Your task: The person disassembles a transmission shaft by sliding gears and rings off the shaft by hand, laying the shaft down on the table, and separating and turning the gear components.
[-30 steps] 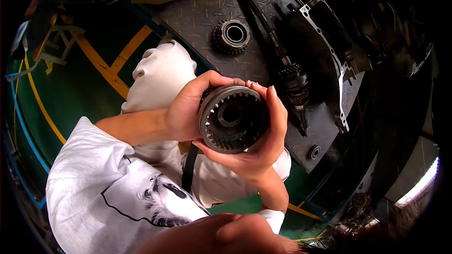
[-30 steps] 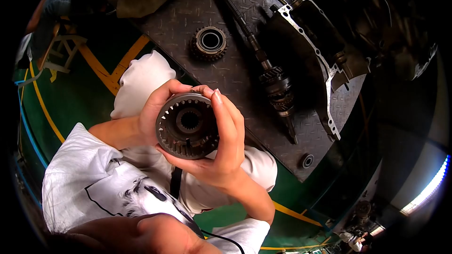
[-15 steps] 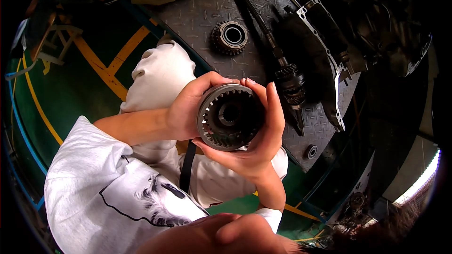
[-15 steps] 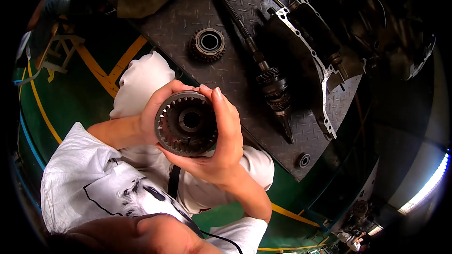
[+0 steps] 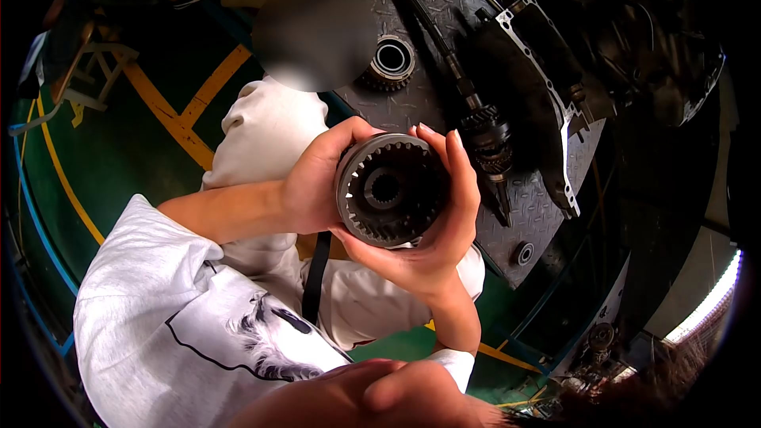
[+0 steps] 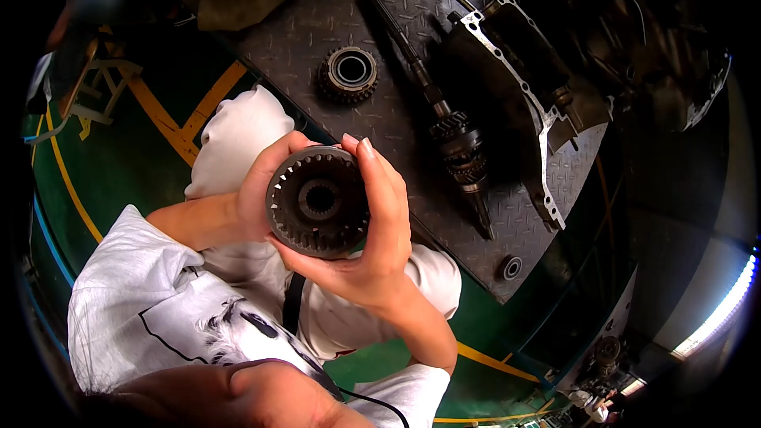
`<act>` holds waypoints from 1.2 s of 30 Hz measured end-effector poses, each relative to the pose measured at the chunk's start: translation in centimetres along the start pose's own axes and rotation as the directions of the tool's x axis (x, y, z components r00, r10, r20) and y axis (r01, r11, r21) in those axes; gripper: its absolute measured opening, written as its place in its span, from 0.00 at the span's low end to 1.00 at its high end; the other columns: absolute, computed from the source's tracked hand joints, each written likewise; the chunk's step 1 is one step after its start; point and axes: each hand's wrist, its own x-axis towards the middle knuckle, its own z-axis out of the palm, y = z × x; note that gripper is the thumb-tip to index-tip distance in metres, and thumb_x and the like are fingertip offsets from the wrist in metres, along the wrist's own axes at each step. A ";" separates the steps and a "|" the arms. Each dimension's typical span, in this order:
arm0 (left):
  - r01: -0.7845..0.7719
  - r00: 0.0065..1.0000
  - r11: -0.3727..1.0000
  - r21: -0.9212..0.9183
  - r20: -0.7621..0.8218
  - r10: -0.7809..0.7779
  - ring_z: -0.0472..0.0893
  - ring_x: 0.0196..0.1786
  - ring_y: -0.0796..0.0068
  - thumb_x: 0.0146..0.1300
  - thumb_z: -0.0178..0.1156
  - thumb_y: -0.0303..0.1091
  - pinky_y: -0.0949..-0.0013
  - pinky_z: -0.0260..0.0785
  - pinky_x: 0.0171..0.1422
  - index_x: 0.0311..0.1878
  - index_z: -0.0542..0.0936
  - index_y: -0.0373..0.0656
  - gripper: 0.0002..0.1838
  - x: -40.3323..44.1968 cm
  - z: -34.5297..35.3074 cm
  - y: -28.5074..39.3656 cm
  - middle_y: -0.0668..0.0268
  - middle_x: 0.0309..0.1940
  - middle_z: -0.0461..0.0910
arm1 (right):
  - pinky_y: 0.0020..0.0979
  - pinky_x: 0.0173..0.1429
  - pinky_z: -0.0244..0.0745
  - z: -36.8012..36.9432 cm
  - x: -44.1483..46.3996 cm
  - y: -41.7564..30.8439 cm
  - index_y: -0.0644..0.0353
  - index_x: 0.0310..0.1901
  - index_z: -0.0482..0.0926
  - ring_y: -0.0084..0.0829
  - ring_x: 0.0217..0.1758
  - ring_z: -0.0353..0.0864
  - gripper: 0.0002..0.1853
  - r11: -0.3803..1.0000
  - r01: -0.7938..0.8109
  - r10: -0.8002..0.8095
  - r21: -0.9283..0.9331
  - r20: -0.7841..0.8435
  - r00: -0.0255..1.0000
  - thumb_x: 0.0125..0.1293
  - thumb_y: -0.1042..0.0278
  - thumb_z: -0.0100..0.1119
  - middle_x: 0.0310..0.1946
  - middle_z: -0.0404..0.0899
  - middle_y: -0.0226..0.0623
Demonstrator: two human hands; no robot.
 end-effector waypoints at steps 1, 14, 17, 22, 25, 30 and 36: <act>0.003 1.000 1.000 0.001 -0.016 -0.003 0.83 0.46 0.78 0.73 0.44 0.44 0.69 0.75 0.58 0.48 0.83 0.44 0.20 0.0 0.1 0.1 0.68 0.44 0.86 | 0.41 0.72 0.69 -0.1 0.0 0.0 0.70 0.74 0.51 0.46 0.70 0.71 0.65 1.000 0.002 0.000 -0.031 0.047 0.999 0.34 0.69 0.86 0.67 0.66 0.58; 0.007 1.000 1.000 -0.026 -0.028 -0.008 0.84 0.45 0.77 0.73 0.43 0.45 0.69 0.77 0.56 0.47 0.83 0.43 0.21 0.1 0.2 0.0 0.66 0.44 0.86 | 0.41 0.70 0.69 0.6 0.3 0.3 0.73 0.72 0.56 0.50 0.70 0.69 0.58 0.998 0.016 -0.016 0.056 -0.002 1.000 0.39 0.69 0.80 0.70 0.63 0.59; 0.005 0.998 1.000 0.002 -0.070 -0.005 0.84 0.46 0.77 0.73 0.43 0.44 0.69 0.77 0.56 0.48 0.82 0.42 0.21 0.1 0.2 0.1 0.66 0.45 0.86 | 0.41 0.70 0.69 0.2 0.5 -0.2 0.71 0.73 0.54 0.48 0.69 0.68 0.61 0.999 -0.041 0.041 0.006 0.019 0.999 0.37 0.67 0.82 0.66 0.64 0.56; -0.026 0.999 1.000 0.017 -0.027 0.026 0.84 0.47 0.76 0.73 0.42 0.44 0.68 0.77 0.57 0.49 0.82 0.42 0.21 0.0 1.8 0.4 0.66 0.45 0.85 | 0.39 0.66 0.71 -0.1 -0.1 -0.1 0.71 0.73 0.54 0.43 0.65 0.69 0.65 0.990 -0.112 0.111 -0.087 -0.011 0.994 0.34 0.62 0.86 0.57 0.66 0.49; -0.010 0.999 0.997 -0.081 -0.040 0.007 0.85 0.43 0.73 0.72 0.43 0.46 0.68 0.80 0.49 0.47 0.83 0.43 0.22 0.1 0.4 0.1 0.62 0.43 0.86 | 0.39 0.66 0.72 -0.1 -0.1 0.1 0.71 0.73 0.55 0.43 0.64 0.70 0.64 0.992 -0.121 0.121 -0.035 -0.019 0.993 0.35 0.63 0.86 0.59 0.67 0.50; -0.038 0.998 0.997 -0.071 -0.053 0.035 0.84 0.41 0.74 0.72 0.44 0.47 0.70 0.80 0.47 0.45 0.84 0.44 0.21 0.1 0.3 0.0 0.64 0.41 0.86 | 0.38 0.66 0.73 0.1 0.0 0.3 0.72 0.73 0.55 0.44 0.63 0.73 0.62 0.994 -0.103 0.105 0.030 -0.044 0.994 0.36 0.64 0.85 0.61 0.66 0.53; -0.047 0.997 0.998 -0.042 -0.069 0.044 0.84 0.41 0.75 0.72 0.44 0.48 0.69 0.80 0.47 0.46 0.83 0.44 0.22 -0.1 0.5 0.2 0.64 0.42 0.86 | 0.38 0.69 0.72 0.7 -0.1 0.3 0.71 0.72 0.54 0.46 0.69 0.71 0.62 0.987 -0.085 0.094 0.138 -0.058 0.994 0.36 0.67 0.86 0.65 0.66 0.54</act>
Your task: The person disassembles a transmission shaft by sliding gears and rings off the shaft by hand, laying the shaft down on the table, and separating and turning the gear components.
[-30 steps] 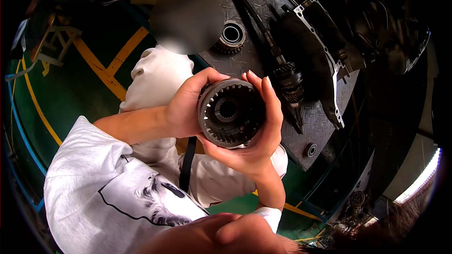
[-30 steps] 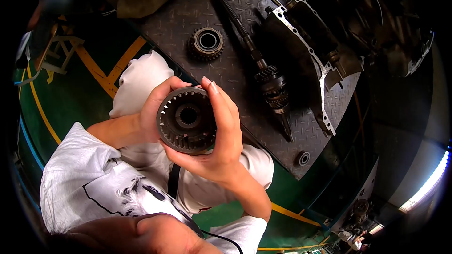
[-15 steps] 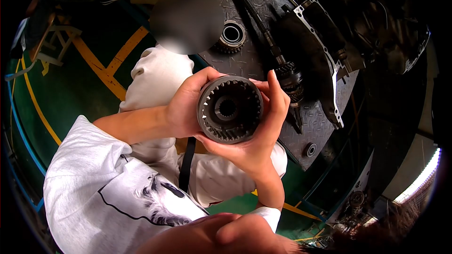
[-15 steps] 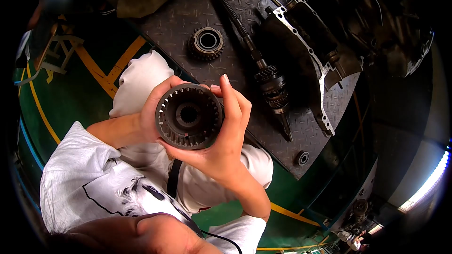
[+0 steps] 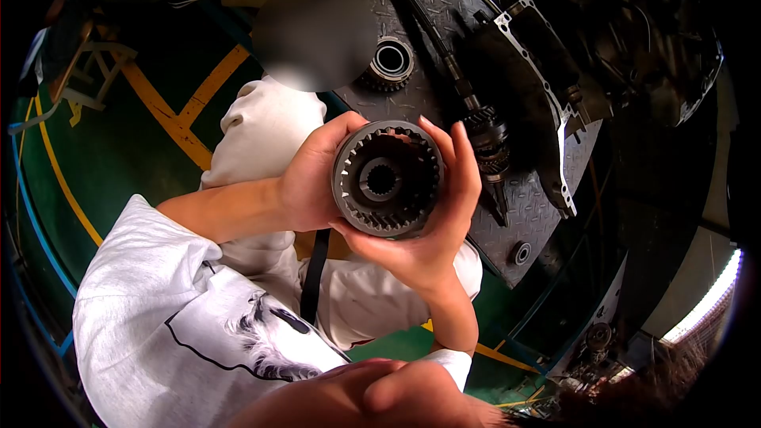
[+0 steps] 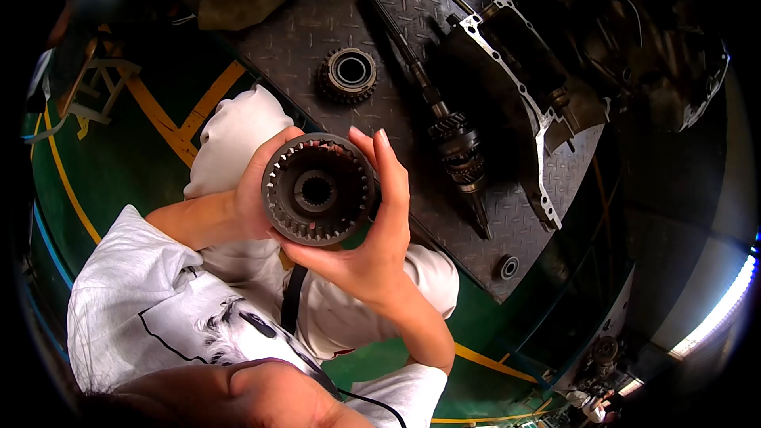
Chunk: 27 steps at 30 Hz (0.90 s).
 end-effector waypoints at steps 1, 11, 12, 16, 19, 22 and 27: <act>-0.016 1.000 1.000 0.009 -0.019 0.016 0.84 0.42 0.75 0.72 0.44 0.48 0.69 0.80 0.47 0.46 0.83 0.44 0.22 0.0 0.0 0.0 0.64 0.42 0.86 | 0.39 0.71 0.70 0.0 0.2 -0.1 0.71 0.72 0.56 0.47 0.70 0.70 0.61 0.996 -0.065 0.063 0.055 0.036 0.997 0.37 0.68 0.87 0.67 0.65 0.55; 0.006 0.999 0.998 -0.061 -0.052 -0.009 0.84 0.50 0.65 0.69 0.48 0.43 0.61 0.76 0.62 0.47 0.82 0.35 0.21 0.6 0.1 0.2 0.55 0.46 0.84 | 0.47 0.77 0.62 -3.8 1.2 -0.9 0.72 0.71 0.57 0.53 0.74 0.66 0.60 0.993 0.041 -0.036 -0.111 0.048 0.998 0.36 0.68 0.85 0.67 0.67 0.60; 0.003 1.000 0.996 -0.085 -0.029 -0.006 0.84 0.51 0.62 0.69 0.47 0.44 0.59 0.76 0.63 0.48 0.81 0.36 0.21 0.6 -0.3 0.3 0.54 0.47 0.84 | 0.47 0.76 0.63 -5.0 1.1 -0.9 0.73 0.70 0.58 0.52 0.73 0.67 0.59 0.993 0.073 -0.063 -0.096 0.109 0.992 0.34 0.69 0.85 0.66 0.68 0.59; -0.003 0.995 0.999 -0.039 -0.103 -0.001 0.84 0.52 0.60 0.69 0.45 0.44 0.58 0.76 0.63 0.49 0.80 0.38 0.21 0.4 0.4 0.6 0.52 0.48 0.84 | 0.42 0.56 0.82 -5.3 0.9 -3.7 0.72 0.64 0.71 0.50 0.57 0.82 0.51 0.917 0.005 0.025 -0.398 0.071 0.997 0.32 0.71 0.84 0.56 0.79 0.57; 0.009 0.991 1.000 -0.027 -0.134 -0.012 0.83 0.53 0.61 0.69 0.45 0.44 0.60 0.75 0.64 0.48 0.80 0.38 0.21 0.3 -0.1 0.5 0.53 0.48 0.84 | 0.41 0.54 0.82 -5.6 1.4 -4.5 0.72 0.66 0.70 0.52 0.56 0.82 0.51 0.795 0.098 0.041 -0.599 0.215 0.976 0.33 0.72 0.82 0.56 0.79 0.57; 0.024 0.993 1.000 -0.002 -0.118 -0.024 0.83 0.53 0.61 0.69 0.46 0.44 0.61 0.75 0.64 0.48 0.80 0.38 0.21 0.6 -0.4 0.4 0.53 0.48 0.84 | 0.44 0.57 0.79 -5.7 1.3 -4.8 0.71 0.68 0.67 0.54 0.57 0.80 0.53 0.756 0.093 0.089 -0.648 0.242 0.966 0.33 0.73 0.80 0.57 0.78 0.55; 0.006 0.998 1.000 0.010 -0.060 -0.005 0.83 0.55 0.60 0.71 0.47 0.43 0.56 0.77 0.61 0.47 0.82 0.37 0.20 0.6 -0.1 0.4 0.54 0.49 0.84 | 0.46 0.61 0.75 -6.2 0.8 -5.5 0.70 0.69 0.65 0.55 0.60 0.78 0.54 0.719 0.016 0.214 -0.695 0.244 0.946 0.34 0.72 0.80 0.60 0.76 0.55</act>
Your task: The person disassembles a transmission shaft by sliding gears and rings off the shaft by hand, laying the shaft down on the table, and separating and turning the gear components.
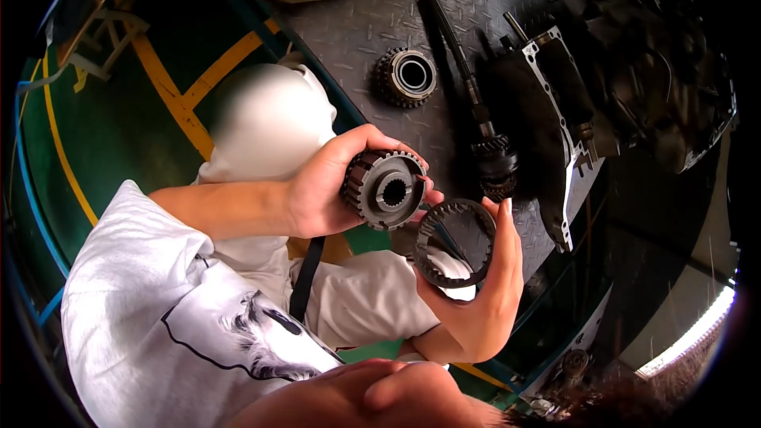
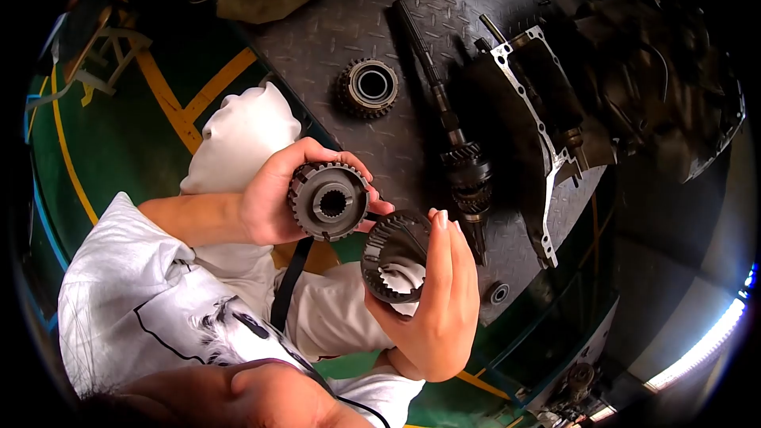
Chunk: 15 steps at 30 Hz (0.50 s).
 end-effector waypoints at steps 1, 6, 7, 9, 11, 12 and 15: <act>-0.001 1.000 1.000 -0.001 -0.002 0.001 0.83 0.55 0.60 0.71 0.47 0.43 0.56 0.77 0.61 0.47 0.82 0.37 0.20 0.0 -0.1 0.0 0.54 0.49 0.84 | 0.46 0.61 0.75 0.0 0.0 0.1 0.70 0.69 0.65 0.55 0.60 0.77 0.54 1.000 0.013 -0.013 -0.012 0.014 1.000 0.34 0.72 0.80 0.60 0.76 0.55; -0.025 0.999 1.000 0.017 -0.038 0.025 0.83 0.55 0.60 0.71 0.46 0.44 0.55 0.77 0.61 0.51 0.79 0.38 0.20 0.1 0.2 -0.6 0.56 0.49 0.83 | 0.43 0.61 0.74 0.9 0.5 0.4 0.66 0.73 0.60 0.52 0.58 0.79 0.59 0.996 0.068 -0.066 -0.055 0.048 0.997 0.33 0.72 0.80 0.59 0.76 0.52; -0.023 0.999 1.000 0.017 -0.037 0.024 0.83 0.55 0.60 0.71 0.46 0.44 0.55 0.77 0.61 0.51 0.79 0.38 0.20 0.1 0.2 -0.7 0.56 0.49 0.83 | 0.44 0.61 0.74 1.0 0.7 0.3 0.66 0.72 0.61 0.52 0.58 0.79 0.58 0.994 0.094 -0.091 -0.061 0.047 0.995 0.33 0.72 0.80 0.59 0.77 0.51; 0.033 0.998 0.998 0.057 -0.062 -0.029 0.82 0.54 0.62 0.71 0.46 0.44 0.56 0.77 0.61 0.51 0.80 0.38 0.20 0.0 0.2 -0.9 0.57 0.48 0.83 | 0.45 0.60 0.74 1.2 1.0 0.0 0.66 0.70 0.62 0.51 0.56 0.78 0.57 0.990 0.122 -0.120 -0.065 0.032 0.992 0.33 0.71 0.80 0.57 0.78 0.50; 0.027 0.998 0.998 0.059 -0.056 -0.023 0.83 0.53 0.63 0.71 0.47 0.44 0.57 0.77 0.61 0.51 0.80 0.39 0.20 0.0 0.2 -1.2 0.58 0.48 0.83 | 0.45 0.59 0.74 1.4 1.1 0.0 0.67 0.71 0.62 0.51 0.55 0.79 0.57 0.991 0.131 -0.130 -0.039 0.023 0.991 0.32 0.71 0.81 0.56 0.79 0.50; 0.019 0.999 0.998 0.060 -0.052 -0.016 0.83 0.52 0.65 0.71 0.47 0.44 0.58 0.77 0.61 0.51 0.80 0.40 0.20 0.1 0.1 -1.3 0.59 0.48 0.84 | 0.44 0.59 0.75 1.6 1.2 0.0 0.67 0.71 0.62 0.51 0.55 0.79 0.58 0.990 0.141 -0.141 -0.012 0.015 0.990 0.31 0.70 0.81 0.55 0.79 0.50; 0.072 0.997 0.992 0.100 -0.010 -0.072 0.82 0.55 0.67 0.71 0.44 0.44 0.60 0.75 0.63 0.57 0.78 0.42 0.21 0.1 -0.8 -1.8 0.60 0.54 0.81 | 0.42 0.58 0.76 2.5 1.6 0.0 0.68 0.70 0.63 0.48 0.54 0.81 0.58 0.982 0.140 -0.142 0.127 0.001 0.990 0.30 0.70 0.81 0.53 0.80 0.51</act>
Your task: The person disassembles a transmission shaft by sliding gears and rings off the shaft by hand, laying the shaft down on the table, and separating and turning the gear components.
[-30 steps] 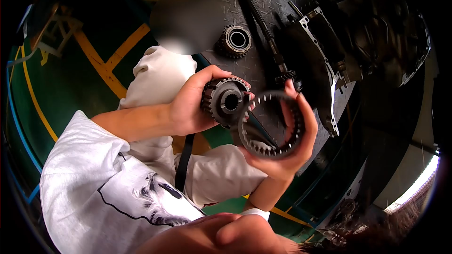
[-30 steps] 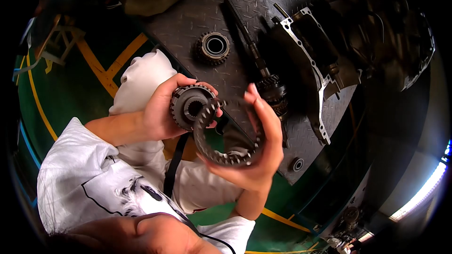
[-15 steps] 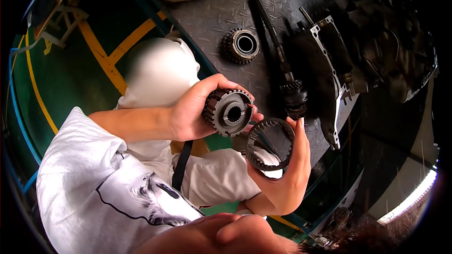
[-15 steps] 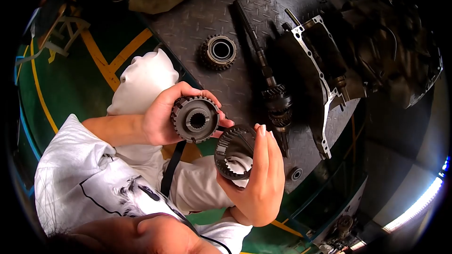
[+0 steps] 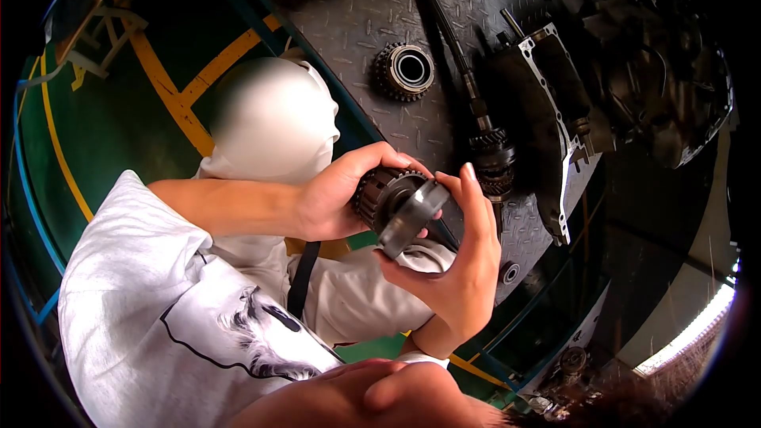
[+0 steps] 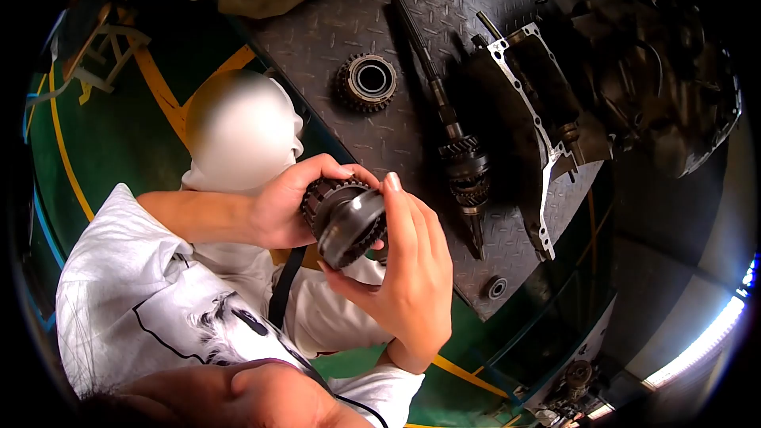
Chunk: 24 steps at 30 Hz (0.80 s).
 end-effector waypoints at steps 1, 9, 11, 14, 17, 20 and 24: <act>0.036 0.999 0.999 -0.033 0.021 -0.036 0.82 0.54 0.67 0.71 0.44 0.44 0.61 0.74 0.63 0.57 0.78 0.43 0.21 -0.1 0.1 -0.1 0.60 0.53 0.82 | 0.42 0.58 0.76 0.4 0.1 0.1 0.68 0.70 0.63 0.48 0.54 0.81 0.58 1.000 0.000 0.000 -0.002 0.000 1.000 0.30 0.70 0.81 0.53 0.80 0.51; 0.009 0.997 0.994 -0.107 -0.073 -0.017 0.85 0.44 0.71 0.71 0.48 0.47 0.64 0.79 0.55 0.47 0.82 0.45 0.19 -0.5 0.3 -0.1 0.64 0.42 0.85 | 0.44 0.54 0.80 1.5 0.6 -0.4 0.68 0.60 0.75 0.51 0.52 0.81 0.43 0.993 0.114 -0.107 0.042 -0.133 0.985 0.35 0.68 0.80 0.56 0.79 0.53; 0.014 0.996 0.994 -0.104 -0.088 -0.023 0.85 0.44 0.71 0.71 0.47 0.47 0.65 0.79 0.55 0.46 0.82 0.45 0.19 -0.4 0.3 -0.2 0.64 0.41 0.85 | 0.44 0.55 0.79 1.5 0.8 -0.5 0.68 0.58 0.77 0.51 0.52 0.81 0.42 0.992 0.129 -0.129 -0.014 -0.114 0.985 0.35 0.67 0.79 0.56 0.79 0.53; 0.041 0.998 0.992 -0.119 -0.040 -0.046 0.85 0.44 0.72 0.70 0.48 0.48 0.65 0.79 0.54 0.44 0.82 0.44 0.19 -0.6 0.2 -0.1 0.64 0.41 0.85 | 0.44 0.57 0.78 2.0 1.2 -0.6 0.68 0.52 0.83 0.51 0.53 0.82 0.39 0.993 0.118 -0.119 -0.021 -0.103 0.987 0.30 0.66 0.79 0.54 0.81 0.55; 0.075 0.997 0.986 -0.149 0.029 -0.071 0.85 0.44 0.72 0.70 0.48 0.48 0.65 0.79 0.54 0.45 0.82 0.43 0.20 -0.9 0.5 0.2 0.63 0.42 0.86 | 0.44 0.56 0.78 2.4 1.3 -0.6 0.69 0.53 0.82 0.51 0.52 0.82 0.39 0.991 0.137 -0.137 -0.013 -0.179 0.974 0.31 0.64 0.78 0.54 0.81 0.56; 0.086 0.995 0.981 -0.177 0.066 -0.075 0.85 0.45 0.72 0.71 0.47 0.48 0.64 0.79 0.55 0.45 0.82 0.43 0.20 -0.9 0.5 0.3 0.63 0.42 0.86 | 0.44 0.56 0.79 2.5 1.4 -0.6 0.69 0.53 0.82 0.51 0.51 0.82 0.39 0.989 0.147 -0.145 -0.010 -0.218 0.965 0.31 0.63 0.78 0.53 0.81 0.56; 0.114 0.989 0.971 -0.213 0.113 -0.091 0.86 0.46 0.72 0.71 0.46 0.49 0.65 0.80 0.55 0.47 0.83 0.44 0.21 -0.8 0.0 0.4 0.63 0.43 0.86 | 0.42 0.57 0.79 2.6 1.3 -0.6 0.73 0.55 0.80 0.50 0.52 0.82 0.43 0.988 0.153 -0.146 0.006 -0.245 0.958 0.31 0.63 0.80 0.53 0.82 0.56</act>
